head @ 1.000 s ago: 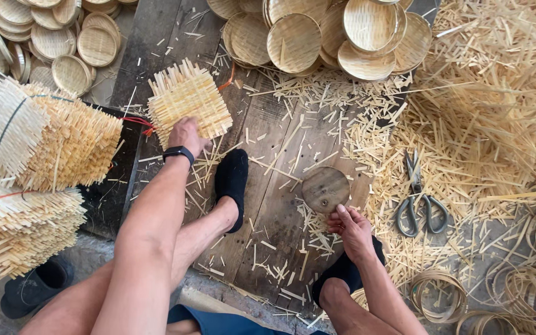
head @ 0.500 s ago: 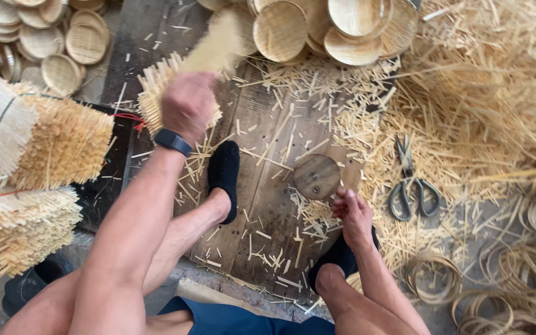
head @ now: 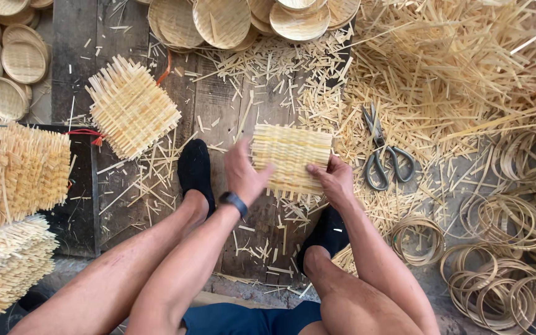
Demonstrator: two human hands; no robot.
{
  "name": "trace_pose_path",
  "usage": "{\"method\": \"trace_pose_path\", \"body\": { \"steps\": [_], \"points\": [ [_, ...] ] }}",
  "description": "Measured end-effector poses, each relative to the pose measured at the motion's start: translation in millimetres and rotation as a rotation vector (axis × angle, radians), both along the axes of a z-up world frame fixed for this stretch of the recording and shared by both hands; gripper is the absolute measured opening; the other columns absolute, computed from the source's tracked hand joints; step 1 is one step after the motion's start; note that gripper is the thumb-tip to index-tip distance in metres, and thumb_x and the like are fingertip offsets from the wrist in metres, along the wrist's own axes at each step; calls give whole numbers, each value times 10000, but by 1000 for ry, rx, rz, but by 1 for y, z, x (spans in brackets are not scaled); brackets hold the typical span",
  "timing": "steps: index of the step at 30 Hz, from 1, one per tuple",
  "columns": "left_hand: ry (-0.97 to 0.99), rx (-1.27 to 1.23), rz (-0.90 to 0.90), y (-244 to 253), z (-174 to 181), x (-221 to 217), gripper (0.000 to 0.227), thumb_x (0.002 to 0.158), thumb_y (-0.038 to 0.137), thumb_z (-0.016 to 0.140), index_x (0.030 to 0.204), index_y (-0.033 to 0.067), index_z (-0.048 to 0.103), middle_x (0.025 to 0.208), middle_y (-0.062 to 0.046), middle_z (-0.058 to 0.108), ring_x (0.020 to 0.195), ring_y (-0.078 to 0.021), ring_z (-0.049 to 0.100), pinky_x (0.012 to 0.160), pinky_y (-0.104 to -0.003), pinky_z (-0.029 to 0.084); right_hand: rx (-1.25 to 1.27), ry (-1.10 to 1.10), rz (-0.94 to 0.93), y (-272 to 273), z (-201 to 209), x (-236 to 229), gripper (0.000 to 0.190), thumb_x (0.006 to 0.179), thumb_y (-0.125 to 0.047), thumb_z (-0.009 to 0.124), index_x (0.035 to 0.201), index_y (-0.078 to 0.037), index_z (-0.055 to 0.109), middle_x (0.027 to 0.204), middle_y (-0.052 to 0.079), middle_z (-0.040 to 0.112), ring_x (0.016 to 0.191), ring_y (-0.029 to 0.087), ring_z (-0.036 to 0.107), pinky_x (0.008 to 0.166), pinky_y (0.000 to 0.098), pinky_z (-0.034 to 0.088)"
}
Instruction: The person weaves bamboo strips into a rectangular base and attaches a circular rim using shears and thin ties to assemble a small tray.
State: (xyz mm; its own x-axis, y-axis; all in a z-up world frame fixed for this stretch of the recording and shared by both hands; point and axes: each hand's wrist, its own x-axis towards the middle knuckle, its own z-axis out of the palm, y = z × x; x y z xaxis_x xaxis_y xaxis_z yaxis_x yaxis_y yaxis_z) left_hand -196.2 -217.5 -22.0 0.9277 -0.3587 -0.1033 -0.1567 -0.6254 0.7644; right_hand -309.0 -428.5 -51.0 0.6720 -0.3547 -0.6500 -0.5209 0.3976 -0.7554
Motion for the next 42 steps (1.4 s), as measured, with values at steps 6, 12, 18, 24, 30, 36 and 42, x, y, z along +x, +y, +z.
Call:
{"method": "trace_pose_path", "body": {
  "steps": [6,12,18,24,30,36,42],
  "points": [
    [791,-432,229,11,-55,23,381,738,-16,854,1085,-59,702,996,-135,777,824,-152,745,756,-291,626,-98,-32,6,4,1,3,307,831,-83,812,1096,22,699,959,153,774,793,170,737,709,289,641],
    [662,-386,233,2,-46,20,406,727,34,890,1094,-52,738,984,-128,789,796,-128,729,727,-281,615,-203,0,-26,11,4,-5,286,870,-129,801,1082,3,663,918,109,755,771,146,726,678,276,640],
    [626,-421,145,11,-38,14,355,810,47,862,1116,-36,701,1003,-86,771,845,-109,709,771,-259,579,-268,-195,-130,19,-24,-21,369,852,-98,810,1138,-12,593,946,63,719,827,110,683,739,250,572],
    [601,-339,198,14,-48,14,713,759,96,901,1342,-34,513,1018,-100,725,843,-121,684,734,-244,557,-868,83,-342,-52,-34,-132,291,920,-167,787,1142,-43,647,927,37,688,820,133,658,755,294,560],
    [386,-238,295,29,-56,22,834,802,144,941,1445,-16,435,1064,-97,657,853,-115,632,719,-246,534,-1269,545,-149,-102,-23,-270,449,769,-326,895,1015,-21,678,989,142,621,940,281,594,843,415,478],
    [303,-279,333,37,-49,38,773,850,125,904,1447,-4,430,1209,-128,588,930,-124,635,786,-269,559,-1152,488,-172,-147,-40,-331,250,898,-238,776,1057,-56,711,1009,155,694,879,290,689,809,411,555],
    [-20,-345,182,2,0,32,652,946,97,843,1465,7,460,1311,-125,582,1020,-157,621,876,-282,541,-1127,529,-229,-193,16,-286,199,937,-183,736,1043,-23,686,854,140,741,788,261,712,727,397,558]
  ]
}}
